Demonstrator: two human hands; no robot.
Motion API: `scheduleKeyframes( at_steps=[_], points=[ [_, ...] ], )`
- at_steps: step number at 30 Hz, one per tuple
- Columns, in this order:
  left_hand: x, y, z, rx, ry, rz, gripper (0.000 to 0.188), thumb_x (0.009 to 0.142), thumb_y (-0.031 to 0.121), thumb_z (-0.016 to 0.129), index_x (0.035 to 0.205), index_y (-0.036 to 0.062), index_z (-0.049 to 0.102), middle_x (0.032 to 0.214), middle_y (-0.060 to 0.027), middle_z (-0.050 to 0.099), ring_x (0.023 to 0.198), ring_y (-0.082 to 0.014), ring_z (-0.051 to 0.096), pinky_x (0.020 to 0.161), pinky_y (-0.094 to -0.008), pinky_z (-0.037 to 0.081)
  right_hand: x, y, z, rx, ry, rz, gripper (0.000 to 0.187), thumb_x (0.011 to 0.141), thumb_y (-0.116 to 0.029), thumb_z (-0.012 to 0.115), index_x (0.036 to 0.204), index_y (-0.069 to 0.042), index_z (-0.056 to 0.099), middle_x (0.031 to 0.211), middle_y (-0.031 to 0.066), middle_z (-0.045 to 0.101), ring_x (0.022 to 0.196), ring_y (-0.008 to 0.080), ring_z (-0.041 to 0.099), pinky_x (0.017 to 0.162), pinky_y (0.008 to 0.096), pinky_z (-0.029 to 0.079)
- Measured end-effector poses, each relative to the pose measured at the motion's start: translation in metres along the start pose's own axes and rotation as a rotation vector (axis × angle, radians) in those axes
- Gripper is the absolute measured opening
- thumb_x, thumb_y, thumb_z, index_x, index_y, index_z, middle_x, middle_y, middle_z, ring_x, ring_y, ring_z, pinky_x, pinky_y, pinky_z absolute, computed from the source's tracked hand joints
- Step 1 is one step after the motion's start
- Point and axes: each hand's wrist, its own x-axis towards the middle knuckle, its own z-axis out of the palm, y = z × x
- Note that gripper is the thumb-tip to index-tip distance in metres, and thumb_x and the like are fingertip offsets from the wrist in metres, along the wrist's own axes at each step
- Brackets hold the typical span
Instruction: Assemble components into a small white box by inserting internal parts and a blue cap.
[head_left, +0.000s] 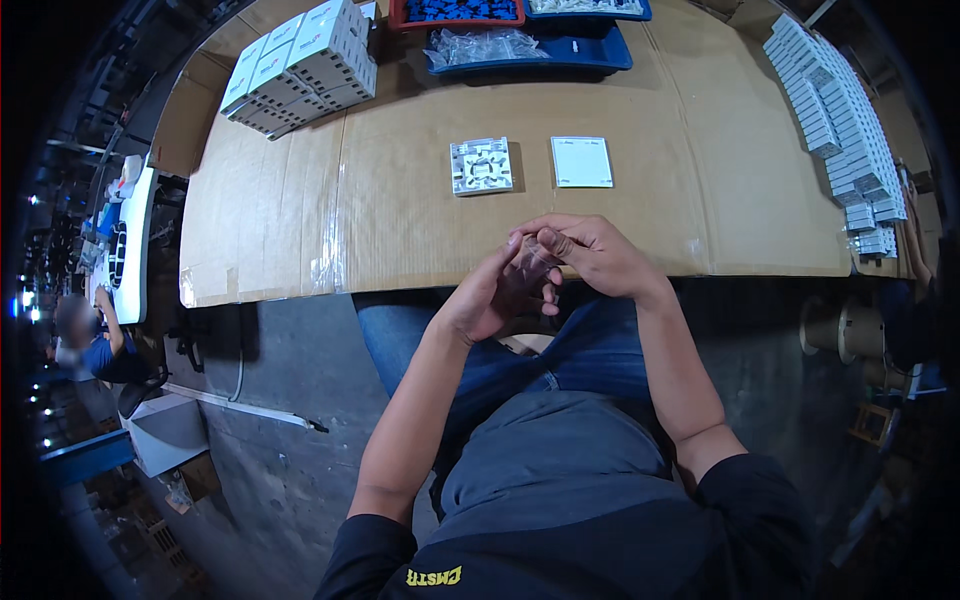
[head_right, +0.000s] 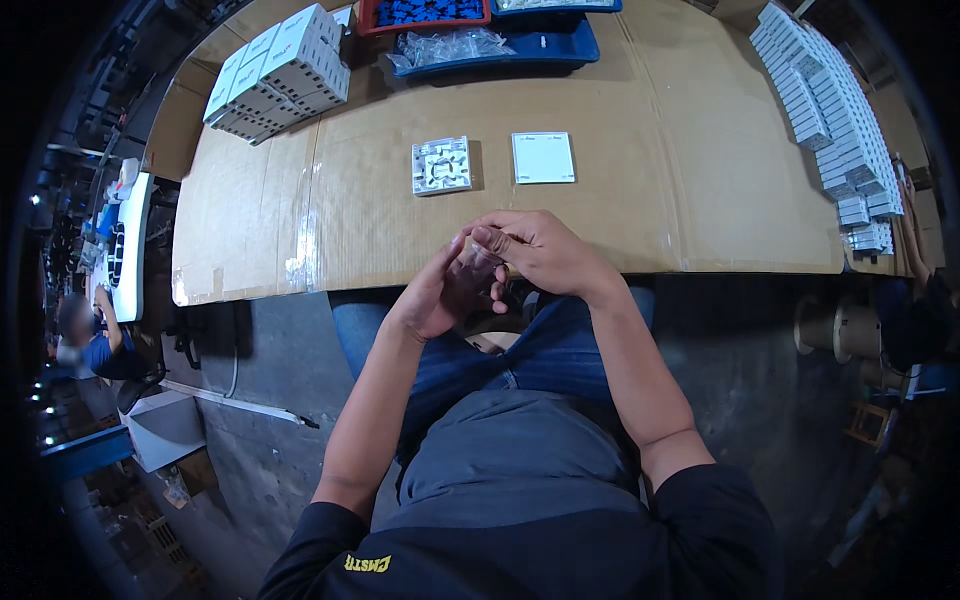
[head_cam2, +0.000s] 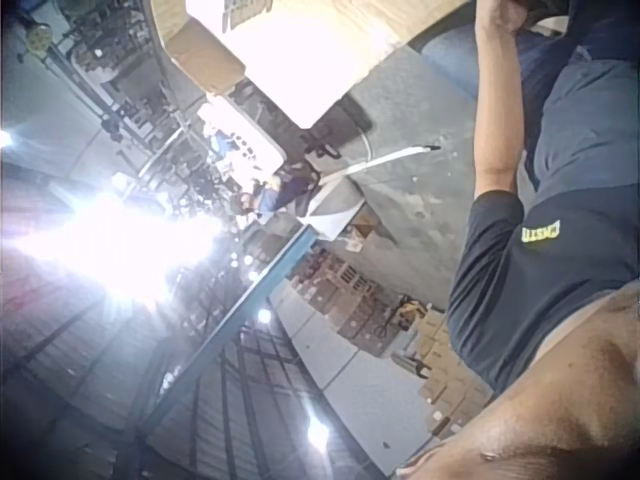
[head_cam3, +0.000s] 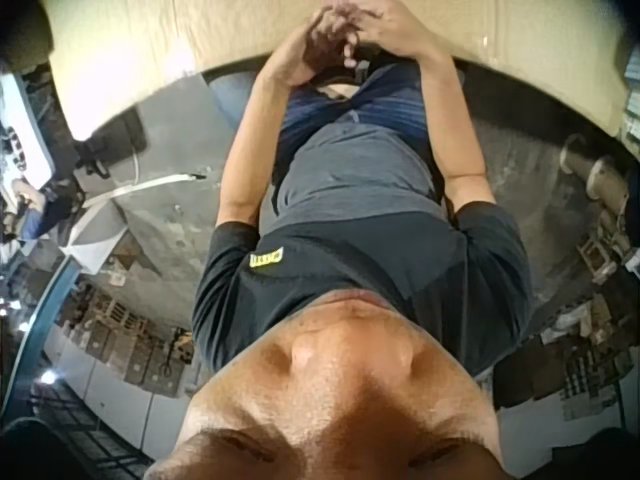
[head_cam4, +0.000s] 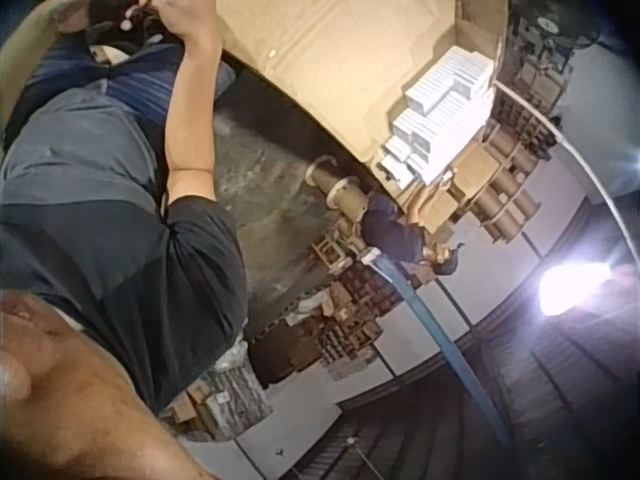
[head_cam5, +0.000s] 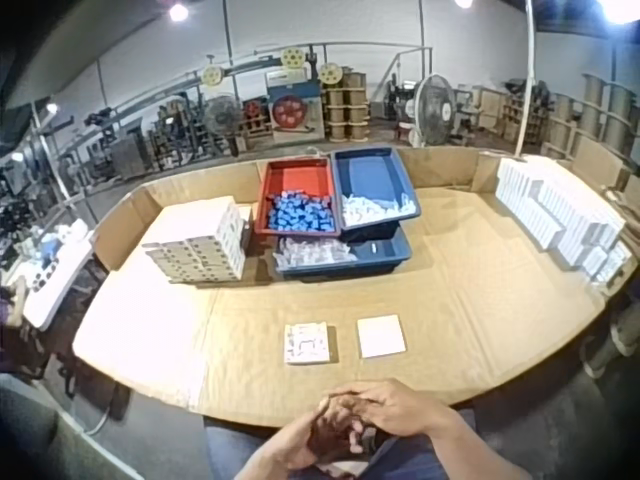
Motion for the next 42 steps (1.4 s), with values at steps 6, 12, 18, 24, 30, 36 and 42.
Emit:
scheduleKeyframes(
  at_steps=[6, 12, 18, 24, 30, 36, 42],
  points=[
    [0.005, -0.001, -0.008, 0.139, 0.113, -0.027, 0.04, 0.109, 0.044, 0.05, 0.13, 0.0102, 0.057, 0.11, -0.0119, 0.068, 0.095, -0.0249, 0.066, 0.093, -0.0473, 0.056, -0.002, -0.005, -0.003, -0.086, 0.007, 0.053, 0.045, 0.109, -0.032, 0.057, 0.135, 0.004, 0.063, 0.11, 0.0064, 0.072, 0.09, 0.0104, 0.065, 0.08, 0.0261, 0.055],
    [0.015, -0.001, -0.018, -0.025, 0.088, -0.002, 0.046, 0.107, 0.044, 0.053, 0.134, 0.0072, 0.058, 0.109, -0.0083, 0.069, 0.092, -0.0218, 0.065, 0.089, -0.0439, 0.055, 0.008, -0.006, -0.024, -0.234, 0.118, -0.219, 0.033, 0.107, -0.025, 0.062, 0.116, 0.005, 0.072, 0.113, 0.0124, 0.075, 0.098, 0.0148, 0.07, 0.087, 0.0309, 0.055],
    [0.042, 0.013, -0.034, -0.203, 0.048, 0.08, 0.053, 0.109, 0.047, 0.049, 0.14, 0.0049, 0.055, 0.109, -0.0068, 0.066, 0.095, -0.0235, 0.062, 0.087, -0.0428, 0.058, 0.049, -0.034, -0.111, -0.46, 0.45, -0.232, 0.027, 0.103, -0.022, 0.068, 0.115, 0.002, 0.074, 0.102, 0.0083, 0.077, 0.094, 0.0139, 0.069, 0.082, 0.032, 0.055],
    [0.056, 0.016, -0.053, -0.399, -0.076, 0.088, 0.05, 0.11, 0.047, 0.048, 0.13, 0.0038, 0.06, 0.102, -0.0096, 0.065, 0.089, -0.0247, 0.06, 0.088, -0.0462, 0.059, 0.118, -0.069, -0.229, -0.837, 0.74, -0.236, 0.021, 0.098, -0.018, 0.068, 0.114, -0.006, 0.075, 0.099, 0.0108, 0.078, 0.093, 0.0226, 0.073, 0.081, 0.0363, 0.056],
    [0.059, 0.022, -0.053, -0.412, -0.115, 0.032, 0.049, 0.11, 0.047, 0.048, 0.127, 0.0019, 0.059, 0.099, -0.0108, 0.063, 0.09, -0.025, 0.061, 0.092, -0.0461, 0.058, 0.184, -0.093, -0.328, -1.22, 0.974, -0.112, 0.019, 0.095, -0.019, 0.065, 0.11, -0.012, 0.075, 0.104, 0.0124, 0.077, 0.098, 0.0326, 0.073, 0.084, 0.0452, 0.057],
    [0.061, 0.025, -0.049, -0.397, -0.009, -0.028, 0.049, 0.108, 0.049, 0.049, 0.127, 0.0054, 0.06, 0.098, -0.0084, 0.06, 0.086, -0.0238, 0.057, 0.09, -0.045, 0.054, 0.224, -0.095, -0.378, -1.412, 0.92, -0.049, 0.02, 0.09, -0.01, 0.063, 0.105, -0.012, 0.075, 0.105, 0.0167, 0.075, 0.1, 0.0383, 0.071, 0.084, 0.0502, 0.056],
    [0.061, 0.023, -0.061, -0.495, -0.198, -0.053, 0.051, 0.109, 0.048, 0.05, 0.132, 0.0034, 0.058, 0.111, -0.0136, 0.071, 0.101, -0.0269, 0.069, 0.099, -0.0484, 0.057, 0.25, -0.088, -0.372, -1.456, 0.914, -0.006, 0.013, 0.088, -0.007, 0.063, 0.097, -0.009, 0.072, 0.104, 0.0181, 0.074, 0.102, 0.0399, 0.071, 0.086, 0.0536, 0.056]
  ],
)
